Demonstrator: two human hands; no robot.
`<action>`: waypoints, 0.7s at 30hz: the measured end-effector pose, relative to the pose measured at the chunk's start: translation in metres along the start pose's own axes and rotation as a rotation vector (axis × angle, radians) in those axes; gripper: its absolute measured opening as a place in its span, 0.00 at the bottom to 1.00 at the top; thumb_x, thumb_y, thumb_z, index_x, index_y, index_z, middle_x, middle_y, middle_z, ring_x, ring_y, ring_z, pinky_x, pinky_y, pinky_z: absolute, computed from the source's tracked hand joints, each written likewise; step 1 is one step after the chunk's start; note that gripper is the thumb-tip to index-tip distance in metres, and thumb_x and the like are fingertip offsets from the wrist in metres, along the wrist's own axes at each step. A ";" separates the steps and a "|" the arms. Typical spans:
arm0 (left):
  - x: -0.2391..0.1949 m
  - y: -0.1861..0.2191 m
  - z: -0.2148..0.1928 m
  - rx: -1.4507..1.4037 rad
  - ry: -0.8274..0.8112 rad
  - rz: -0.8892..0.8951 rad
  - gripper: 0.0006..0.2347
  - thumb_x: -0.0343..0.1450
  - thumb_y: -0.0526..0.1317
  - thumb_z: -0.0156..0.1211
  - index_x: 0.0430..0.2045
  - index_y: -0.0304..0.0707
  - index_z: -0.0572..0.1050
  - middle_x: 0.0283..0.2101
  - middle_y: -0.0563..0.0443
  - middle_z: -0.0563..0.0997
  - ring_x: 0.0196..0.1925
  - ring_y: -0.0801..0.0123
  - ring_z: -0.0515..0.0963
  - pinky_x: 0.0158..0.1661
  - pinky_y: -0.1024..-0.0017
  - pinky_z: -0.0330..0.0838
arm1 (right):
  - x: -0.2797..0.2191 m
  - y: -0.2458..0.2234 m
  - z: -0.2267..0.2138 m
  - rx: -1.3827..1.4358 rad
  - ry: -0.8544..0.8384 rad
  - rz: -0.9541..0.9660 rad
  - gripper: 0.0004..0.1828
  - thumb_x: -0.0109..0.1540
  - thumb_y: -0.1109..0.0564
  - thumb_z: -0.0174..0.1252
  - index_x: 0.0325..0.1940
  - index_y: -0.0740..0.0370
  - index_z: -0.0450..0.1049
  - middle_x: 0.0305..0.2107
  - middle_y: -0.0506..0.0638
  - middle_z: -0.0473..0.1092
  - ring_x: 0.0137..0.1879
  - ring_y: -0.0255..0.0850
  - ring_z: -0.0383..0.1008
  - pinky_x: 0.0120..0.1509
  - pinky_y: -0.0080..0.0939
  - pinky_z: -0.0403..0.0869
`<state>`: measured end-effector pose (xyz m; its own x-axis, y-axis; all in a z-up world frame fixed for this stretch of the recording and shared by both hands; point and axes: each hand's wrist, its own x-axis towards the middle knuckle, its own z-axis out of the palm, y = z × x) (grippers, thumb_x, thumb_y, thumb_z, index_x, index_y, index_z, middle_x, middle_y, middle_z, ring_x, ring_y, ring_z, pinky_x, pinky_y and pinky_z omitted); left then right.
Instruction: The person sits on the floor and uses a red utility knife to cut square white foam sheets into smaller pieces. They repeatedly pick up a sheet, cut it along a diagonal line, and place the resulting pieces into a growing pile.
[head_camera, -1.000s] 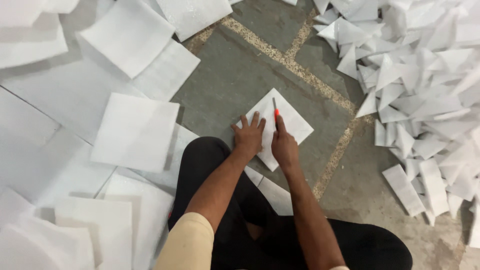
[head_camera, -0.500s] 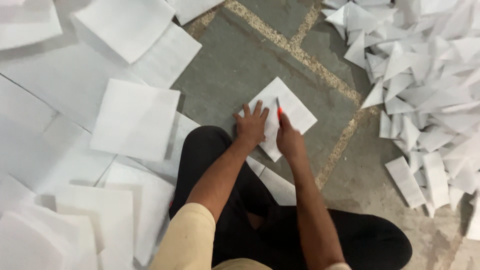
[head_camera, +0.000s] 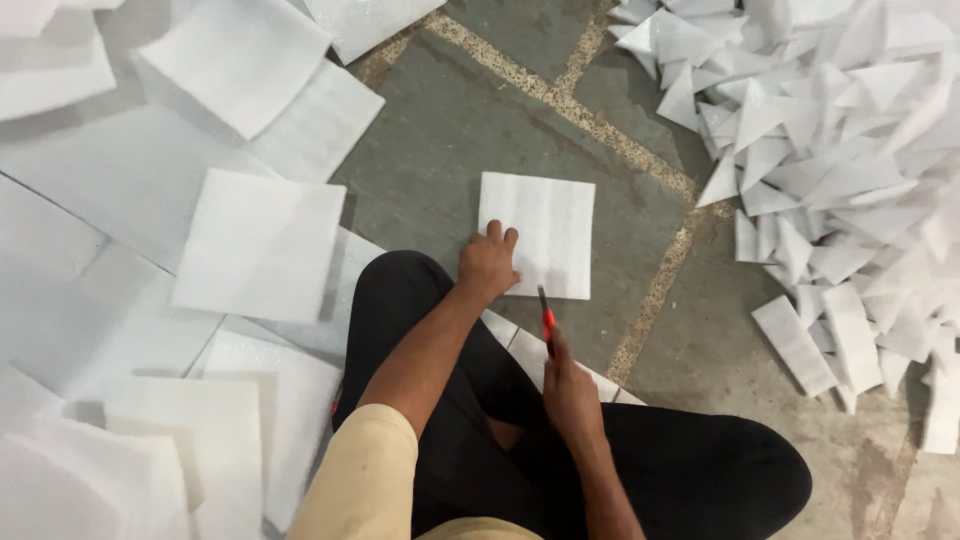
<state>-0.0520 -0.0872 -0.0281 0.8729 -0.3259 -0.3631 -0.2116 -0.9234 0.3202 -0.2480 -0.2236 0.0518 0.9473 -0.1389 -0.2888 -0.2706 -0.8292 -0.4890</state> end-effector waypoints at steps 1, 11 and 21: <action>0.000 0.000 0.003 0.014 -0.001 0.002 0.36 0.62 0.58 0.74 0.62 0.47 0.65 0.60 0.43 0.68 0.52 0.48 0.79 0.45 0.59 0.81 | 0.011 -0.002 0.001 0.013 -0.030 0.078 0.33 0.67 0.55 0.47 0.77 0.47 0.52 0.37 0.70 0.76 0.41 0.67 0.78 0.44 0.65 0.75; 0.012 0.002 -0.008 -0.039 -0.081 -0.062 0.50 0.57 0.56 0.78 0.73 0.57 0.51 0.60 0.42 0.66 0.50 0.51 0.80 0.45 0.62 0.79 | 0.163 -0.026 0.005 0.031 0.157 -0.063 0.30 0.67 0.58 0.48 0.75 0.49 0.58 0.28 0.67 0.76 0.34 0.66 0.78 0.38 0.64 0.73; 0.011 0.001 0.002 -0.104 0.009 -0.051 0.47 0.56 0.52 0.79 0.70 0.58 0.56 0.58 0.43 0.68 0.50 0.49 0.79 0.44 0.60 0.79 | 0.184 -0.016 0.011 -0.080 0.036 -0.026 0.29 0.66 0.56 0.48 0.74 0.51 0.59 0.35 0.72 0.75 0.41 0.70 0.77 0.47 0.67 0.74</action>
<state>-0.0434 -0.0919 -0.0340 0.8854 -0.2764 -0.3738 -0.1203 -0.9129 0.3901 -0.0709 -0.2302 -0.0029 0.9597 -0.1353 -0.2462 -0.2330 -0.8731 -0.4282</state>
